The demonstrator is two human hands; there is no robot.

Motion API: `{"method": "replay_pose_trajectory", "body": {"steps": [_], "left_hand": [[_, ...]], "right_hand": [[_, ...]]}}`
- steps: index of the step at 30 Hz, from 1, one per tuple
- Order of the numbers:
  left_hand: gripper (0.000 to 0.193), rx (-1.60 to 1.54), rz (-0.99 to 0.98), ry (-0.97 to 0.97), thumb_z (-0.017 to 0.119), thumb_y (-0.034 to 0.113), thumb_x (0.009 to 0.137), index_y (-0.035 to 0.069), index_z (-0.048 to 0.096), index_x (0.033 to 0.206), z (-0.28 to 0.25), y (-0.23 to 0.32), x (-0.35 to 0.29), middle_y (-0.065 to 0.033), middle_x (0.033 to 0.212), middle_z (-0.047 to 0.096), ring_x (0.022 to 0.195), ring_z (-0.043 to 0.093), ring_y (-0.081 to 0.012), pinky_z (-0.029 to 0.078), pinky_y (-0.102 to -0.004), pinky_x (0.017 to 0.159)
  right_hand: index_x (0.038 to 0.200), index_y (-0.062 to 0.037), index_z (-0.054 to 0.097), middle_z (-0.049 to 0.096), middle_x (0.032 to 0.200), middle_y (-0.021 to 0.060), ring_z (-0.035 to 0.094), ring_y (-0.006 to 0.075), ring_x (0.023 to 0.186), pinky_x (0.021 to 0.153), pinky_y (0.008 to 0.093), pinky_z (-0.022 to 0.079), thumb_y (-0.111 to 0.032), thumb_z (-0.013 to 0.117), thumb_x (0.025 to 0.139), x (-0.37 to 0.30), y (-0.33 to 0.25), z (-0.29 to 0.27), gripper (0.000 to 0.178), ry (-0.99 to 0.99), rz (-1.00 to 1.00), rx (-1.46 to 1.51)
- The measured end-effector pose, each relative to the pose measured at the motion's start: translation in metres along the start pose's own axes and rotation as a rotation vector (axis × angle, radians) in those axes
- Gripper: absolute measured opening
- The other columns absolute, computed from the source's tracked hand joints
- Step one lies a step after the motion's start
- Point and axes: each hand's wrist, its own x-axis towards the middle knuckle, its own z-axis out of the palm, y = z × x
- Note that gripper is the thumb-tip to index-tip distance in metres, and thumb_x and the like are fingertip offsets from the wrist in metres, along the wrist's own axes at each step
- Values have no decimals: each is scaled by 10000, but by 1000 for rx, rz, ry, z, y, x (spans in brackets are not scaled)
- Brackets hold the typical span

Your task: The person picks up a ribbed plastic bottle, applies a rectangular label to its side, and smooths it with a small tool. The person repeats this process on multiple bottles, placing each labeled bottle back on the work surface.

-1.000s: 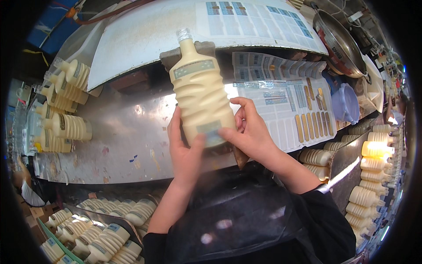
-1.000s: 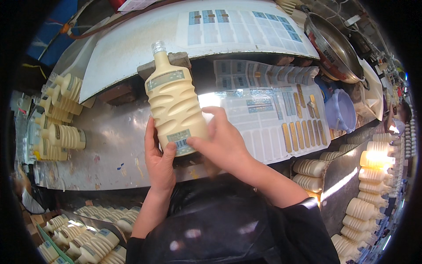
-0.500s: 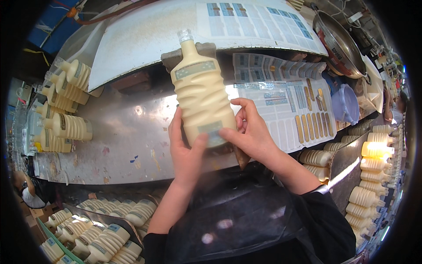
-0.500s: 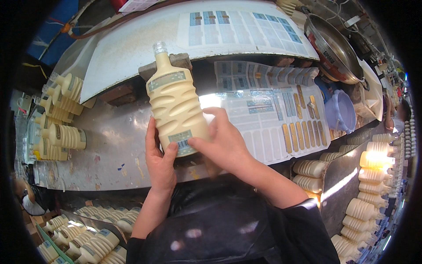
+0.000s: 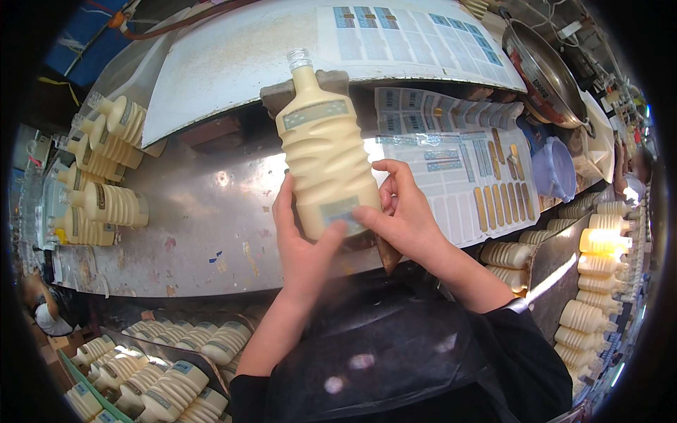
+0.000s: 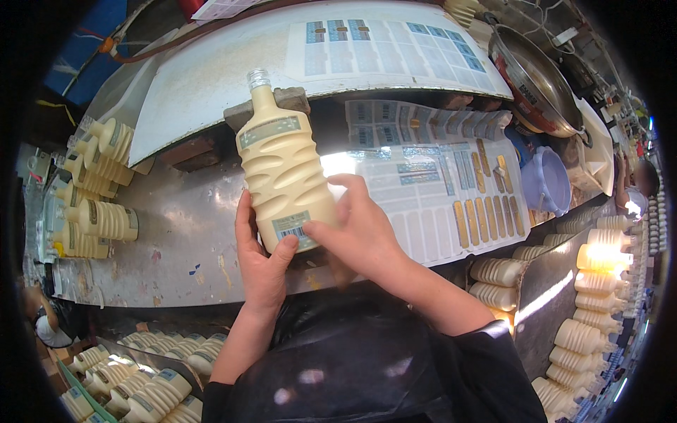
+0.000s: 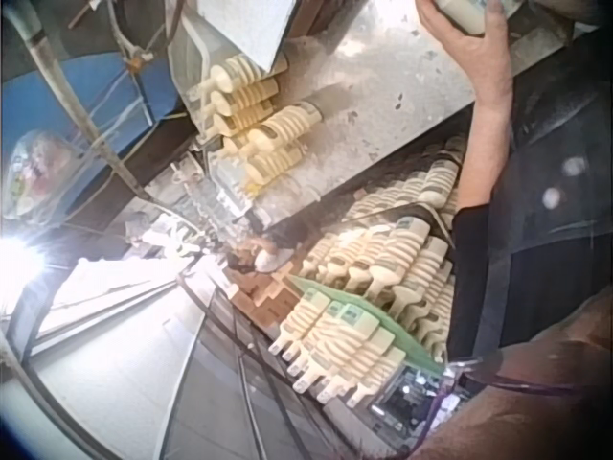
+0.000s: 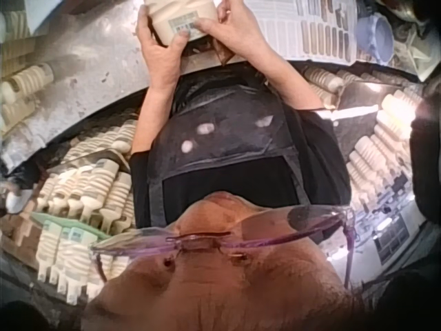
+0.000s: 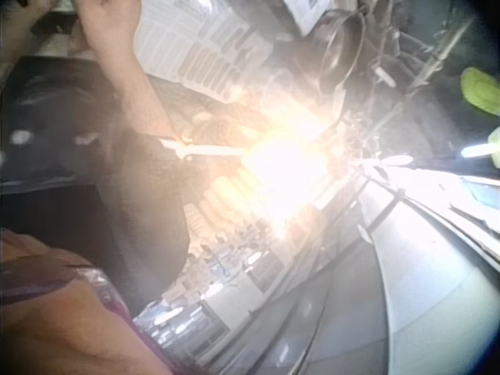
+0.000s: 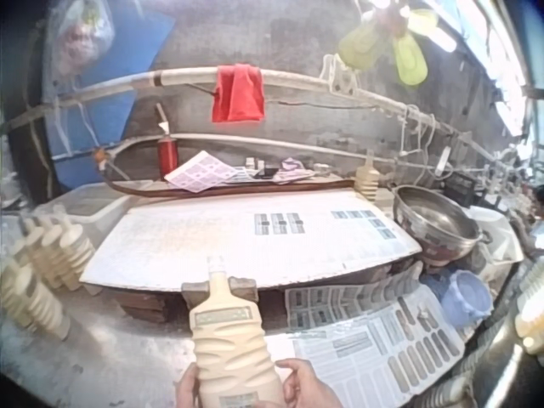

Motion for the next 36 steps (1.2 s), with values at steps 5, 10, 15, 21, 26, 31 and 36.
{"method": "replay_pose_trajectory", "body": {"steps": [5,10,15,21,26,31,36], "left_hand": [[904,2,-4,-3,764,130,791,22,313,1567,1,3,0,-156,1454,398,1364,443,-281,380,-420,1152],[908,20,4,4,771,135,785,18,318,1563,0,2,0,-159,1448,407,1360,446,-287,380,-420,1150],[959,111,46,-54,792,126,847,50,230,1620,-6,-5,1,-172,1530,405,1374,451,-261,374,-388,1156],[834,139,78,0,710,301,890,25,316,1572,-3,-4,-1,-170,1452,416,1362,437,-304,360,-424,1159],[706,-191,-31,-45,388,520,1097,70,235,1619,-11,-16,3,-117,1464,426,1331,460,-228,387,-383,1126],[659,-11,55,28,376,522,1100,63,307,1568,-8,-18,7,-100,1360,454,1251,475,-215,382,-371,1106],[616,517,219,102,486,430,1077,-5,362,1495,1,-8,8,-140,1311,472,1208,462,-231,359,-383,1096]], "right_hand": [[1406,-1,395,440,892,-18,455,48,771,680,201,429,-186,803,868,-1,-1,0,700,9,-5,-32],[1291,-10,536,558,946,6,533,51,823,711,214,458,-101,700,934,11,-15,-29,404,-95,97,367],[1159,-28,649,643,984,24,623,89,860,773,247,513,16,713,884,7,-35,-28,286,-22,-388,-11],[1085,-42,718,723,1022,128,718,266,893,728,348,564,56,743,764,5,-37,-22,336,217,-948,-547],[1101,-47,689,696,962,83,686,247,830,680,358,539,-94,674,815,-26,-26,9,291,7,-1270,-571],[1181,-25,535,650,1003,167,685,360,843,738,426,552,-67,633,916,-22,-28,16,286,321,-573,21],[1321,-1,443,520,1281,199,557,318,1162,1034,392,450,13,586,932,-26,-13,20,415,191,-528,-278]]}}
